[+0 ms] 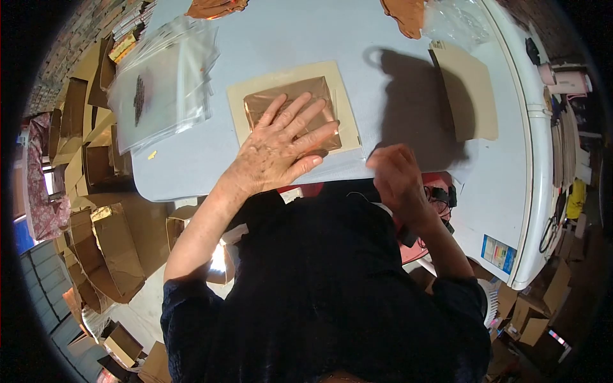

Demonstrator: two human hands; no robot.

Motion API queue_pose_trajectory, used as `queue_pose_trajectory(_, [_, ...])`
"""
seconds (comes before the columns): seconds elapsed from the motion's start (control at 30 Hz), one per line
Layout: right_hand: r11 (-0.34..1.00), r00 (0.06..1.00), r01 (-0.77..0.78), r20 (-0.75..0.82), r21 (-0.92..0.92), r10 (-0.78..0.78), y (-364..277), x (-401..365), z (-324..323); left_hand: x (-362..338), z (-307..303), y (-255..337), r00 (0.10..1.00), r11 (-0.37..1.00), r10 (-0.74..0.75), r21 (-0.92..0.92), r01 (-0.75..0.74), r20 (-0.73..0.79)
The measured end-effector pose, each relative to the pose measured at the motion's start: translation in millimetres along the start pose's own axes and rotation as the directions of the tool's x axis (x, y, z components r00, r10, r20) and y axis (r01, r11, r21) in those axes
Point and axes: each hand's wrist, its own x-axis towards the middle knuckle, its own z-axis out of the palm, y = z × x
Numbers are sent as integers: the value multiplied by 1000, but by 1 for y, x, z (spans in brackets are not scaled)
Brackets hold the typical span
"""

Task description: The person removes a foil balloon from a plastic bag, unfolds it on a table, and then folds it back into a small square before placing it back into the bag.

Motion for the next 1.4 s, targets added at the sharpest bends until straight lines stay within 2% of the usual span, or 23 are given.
queue_pose_trajectory(0.3, [999, 1000, 11, -23, -33, -12, 7, 15, 17, 0, 0, 0, 1000, 1000, -6, 10, 6, 22])
queue_pose_trajectory(0.43, [983, 996, 93, 9, -157, -92, 7, 11, 21, 0, 1, -1, 1000, 1000, 3, 14, -4, 18])
queue_pose_trajectory(0.53, [992, 992, 124, -26, -36, -125, -2, 2, 26, 0, -1, -1, 1000, 1000, 0, 4, 0, 22])
queue_pose_trajectory(0.63, [985, 983, 86, 150, 150, -109, -29, -3, 9, 0, 1, -2, 1000, 1000, 4, 14, -5, 18])
queue_pose_trajectory(0.73, [963, 975, 188, 80, 195, -206, -64, 10, 7, -1, 2, -4, 1000, 1000, 10, -1, -10, 24])
queue_pose_trajectory(0.8, [927, 962, 230, 73, 295, -262, -74, 8, 19, -1, 2, -6, 999, 1000, 9, 2, -9, 37])
queue_pose_trajectory(0.87, [794, 944, 253, 37, 553, -327, -86, 10, 24, -2, 4, -7, 1000, 1000, 16, 5, -16, 15])
queue_pose_trajectory(0.93, [562, 951, 60, 125, 825, -284, -96, 7, 25, -2, 7, -7, 999, 999, 37, 6, -37, -38])
queue_pose_trajectory(0.97, [428, 959, -55, 166, 902, -227, -100, 5, 23, -2, 8, -7, 999, 999, 36, 9, -36, -40])
queue_pose_trajectory(1.07, [38, 895, -442, 443, 896, -46, -101, -8, -4, -2, 5, -6, 996, 998, 54, 22, -53, -68])
queue_pose_trajectory(1.1, [-21, 928, -373, 372, 928, -29, -97, -16, -5, -2, 6, -5, 995, 998, 54, 18, -52, -80])
queue_pose_trajectory(1.13, [185, 914, -404, 405, 896, 31, -90, -23, -12, -2, 8, -5, 994, 999, 52, 14, -51, -91])
queue_pose_trajectory(1.2, [553, 889, -443, 426, 705, 169, -76, -34, -27, -3, 7, -3, 992, 999, 46, -4, -46, -113])
queue_pose_trajectory(1.27, [892, 968, -210, 214, 399, 133, -62, -31, -25, -3, 3, 0, 990, 999, 36, -29, -40, -137])
queue_pose_trajectory(1.3, [978, 991, -94, 116, 186, 73, -55, -29, -22, -3, 1, 1, 986, 998, 54, -3, -55, -159])
queue_pose_trajectory(1.4, [969, 984, -100, 124, -226, 131, -41, -31, -11, -2, -7, 6, 972, 994, 100, 65, -89, -210])
